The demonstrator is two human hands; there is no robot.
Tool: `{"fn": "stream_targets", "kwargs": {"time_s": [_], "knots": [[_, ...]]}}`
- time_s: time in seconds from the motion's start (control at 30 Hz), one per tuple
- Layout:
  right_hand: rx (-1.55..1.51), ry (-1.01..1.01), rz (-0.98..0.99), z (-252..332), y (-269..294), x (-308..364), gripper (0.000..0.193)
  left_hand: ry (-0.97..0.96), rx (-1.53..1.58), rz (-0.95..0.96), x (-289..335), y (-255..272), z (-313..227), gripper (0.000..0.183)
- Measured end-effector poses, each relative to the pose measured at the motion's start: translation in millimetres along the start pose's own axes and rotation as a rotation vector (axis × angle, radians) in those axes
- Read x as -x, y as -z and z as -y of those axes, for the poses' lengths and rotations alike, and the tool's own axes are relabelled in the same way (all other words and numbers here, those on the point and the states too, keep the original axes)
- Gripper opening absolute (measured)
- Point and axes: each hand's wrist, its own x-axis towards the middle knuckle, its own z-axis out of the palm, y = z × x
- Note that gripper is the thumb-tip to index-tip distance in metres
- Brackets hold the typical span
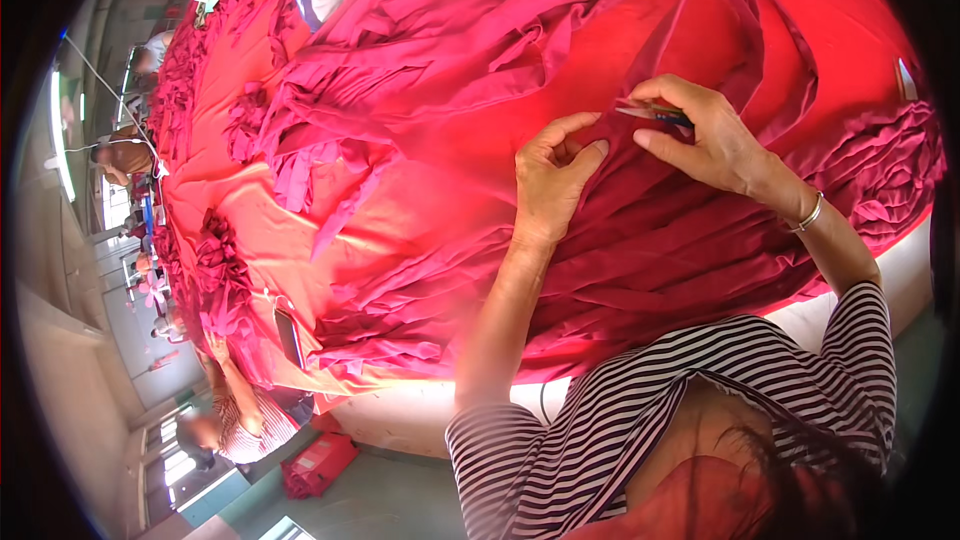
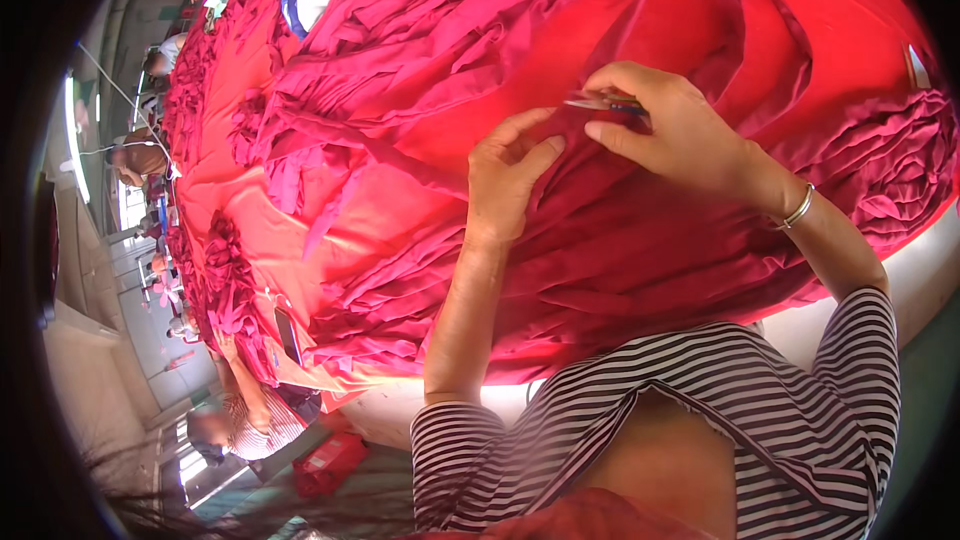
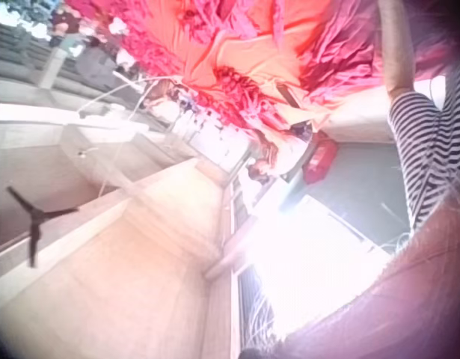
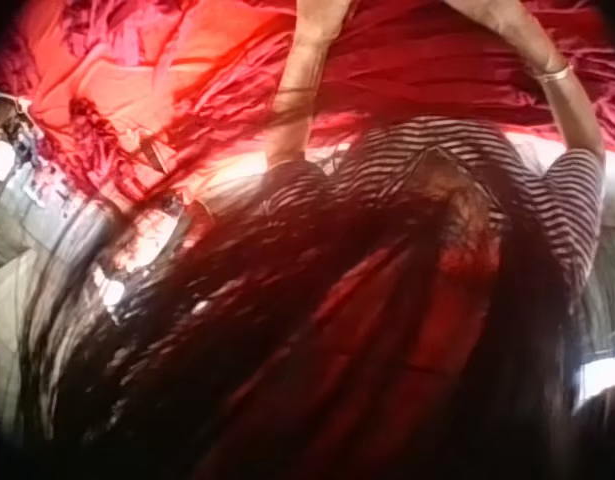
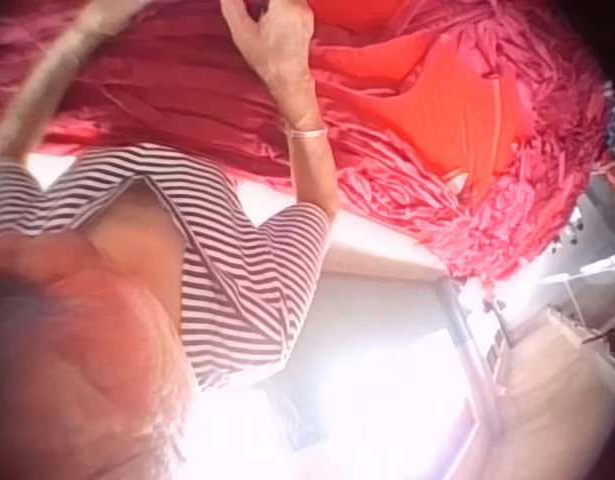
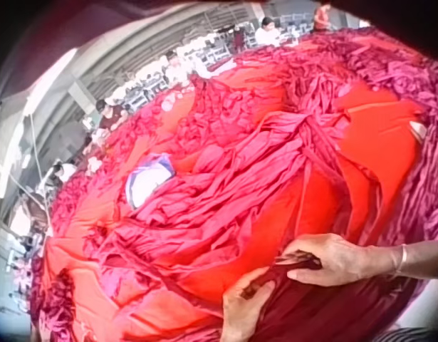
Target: The person uses a small pair of scissors to cut a large pile of red fabric into strips. They repeatedly pick up sections of the fabric, cut them, and toss the cut pieces aside. The task is performed continuously throughout the clip.
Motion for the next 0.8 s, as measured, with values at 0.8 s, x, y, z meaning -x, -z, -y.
{"fn": "stream_targets", "kwargs": {"time_s": [0.8], "knots": [[0.207, 0.079, 0.095, 8.1, -0.1, -22.5, 0.018, -0.257, 0.041, -0.130, -3.2, -9.8, 7.8, 0.022]]}}
